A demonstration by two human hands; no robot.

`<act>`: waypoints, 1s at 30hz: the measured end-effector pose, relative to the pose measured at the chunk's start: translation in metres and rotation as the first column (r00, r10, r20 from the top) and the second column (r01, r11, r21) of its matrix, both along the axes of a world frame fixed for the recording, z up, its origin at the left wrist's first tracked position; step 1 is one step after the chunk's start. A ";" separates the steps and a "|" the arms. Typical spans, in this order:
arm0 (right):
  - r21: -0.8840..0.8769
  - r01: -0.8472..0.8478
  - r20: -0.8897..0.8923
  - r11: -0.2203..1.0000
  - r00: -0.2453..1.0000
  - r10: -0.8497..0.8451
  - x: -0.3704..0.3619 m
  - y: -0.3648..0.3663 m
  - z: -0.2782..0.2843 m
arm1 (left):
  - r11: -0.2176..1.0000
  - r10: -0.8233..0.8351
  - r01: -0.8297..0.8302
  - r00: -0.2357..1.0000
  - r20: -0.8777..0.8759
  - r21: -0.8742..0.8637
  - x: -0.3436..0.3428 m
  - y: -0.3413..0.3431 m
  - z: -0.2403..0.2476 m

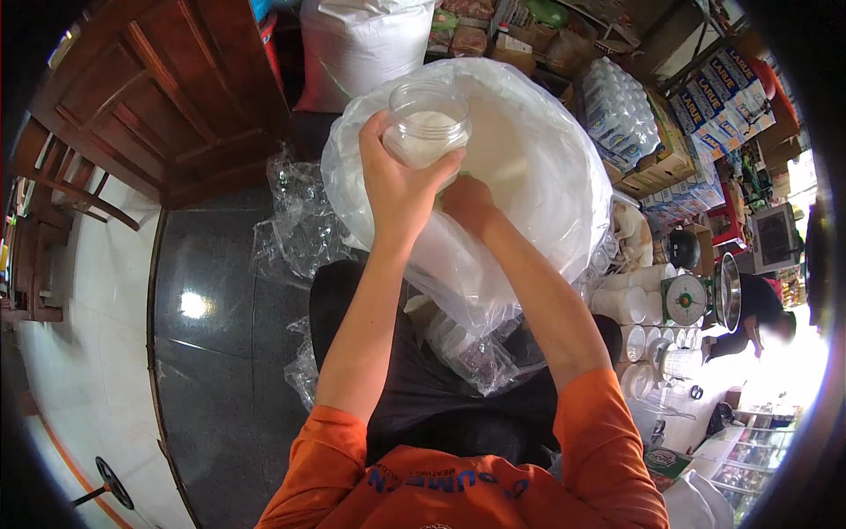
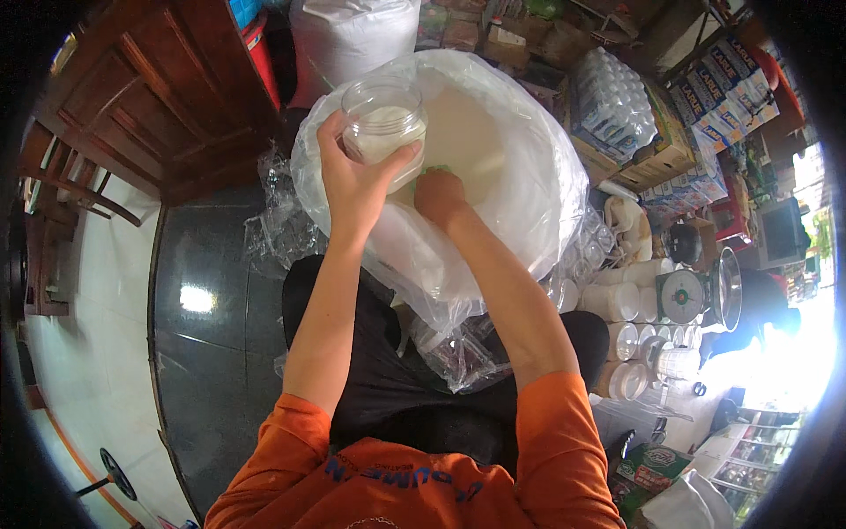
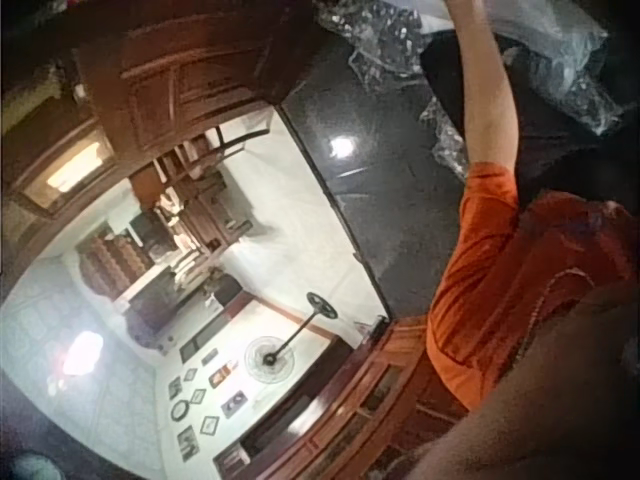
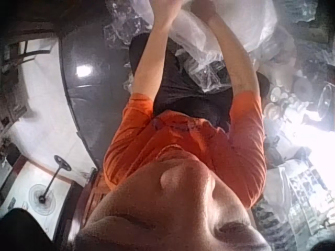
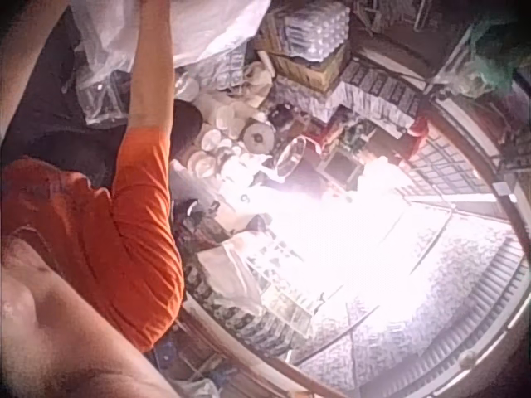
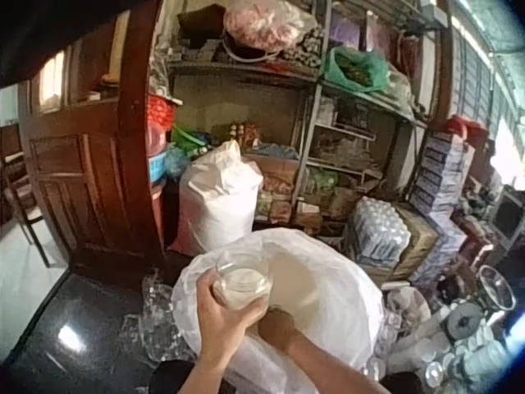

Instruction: Scooping white powder from a large bag into plastic jars and weighing them on a scale.

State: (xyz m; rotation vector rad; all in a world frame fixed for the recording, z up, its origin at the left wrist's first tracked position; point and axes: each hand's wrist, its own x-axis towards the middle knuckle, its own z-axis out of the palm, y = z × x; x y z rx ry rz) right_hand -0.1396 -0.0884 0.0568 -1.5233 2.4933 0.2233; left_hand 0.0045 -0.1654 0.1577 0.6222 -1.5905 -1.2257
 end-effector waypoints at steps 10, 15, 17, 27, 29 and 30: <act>-0.295 0.552 0.699 0.780 0.681 -0.218 -0.049 0.062 0.053 | 0.994 0.017 -0.010 0.998 0.062 -0.113 0.002 0.004 -0.004; -0.502 0.612 0.584 0.611 0.761 -0.283 -0.035 0.094 0.087 | 0.977 0.082 -0.054 0.988 0.133 -0.206 -0.003 0.014 0.000; -0.578 0.606 0.559 0.547 0.782 -0.276 -0.022 0.106 0.111 | 0.968 0.115 -0.072 0.979 0.171 -0.239 -0.002 0.017 0.000; -0.801 0.273 0.126 0.533 0.947 -0.295 0.048 0.096 0.187 | 0.903 0.169 0.015 0.906 0.389 -0.429 -0.002 0.024 -0.008; -0.759 -0.051 -0.244 0.649 0.946 -0.212 0.050 0.082 0.181 | 0.897 0.160 0.036 0.903 0.400 -0.440 -0.002 0.025 -0.008; -0.648 -0.083 -0.357 0.757 0.911 -0.206 0.052 0.075 0.177 | 0.910 0.143 0.035 0.909 0.391 -0.414 -0.003 0.025 -0.008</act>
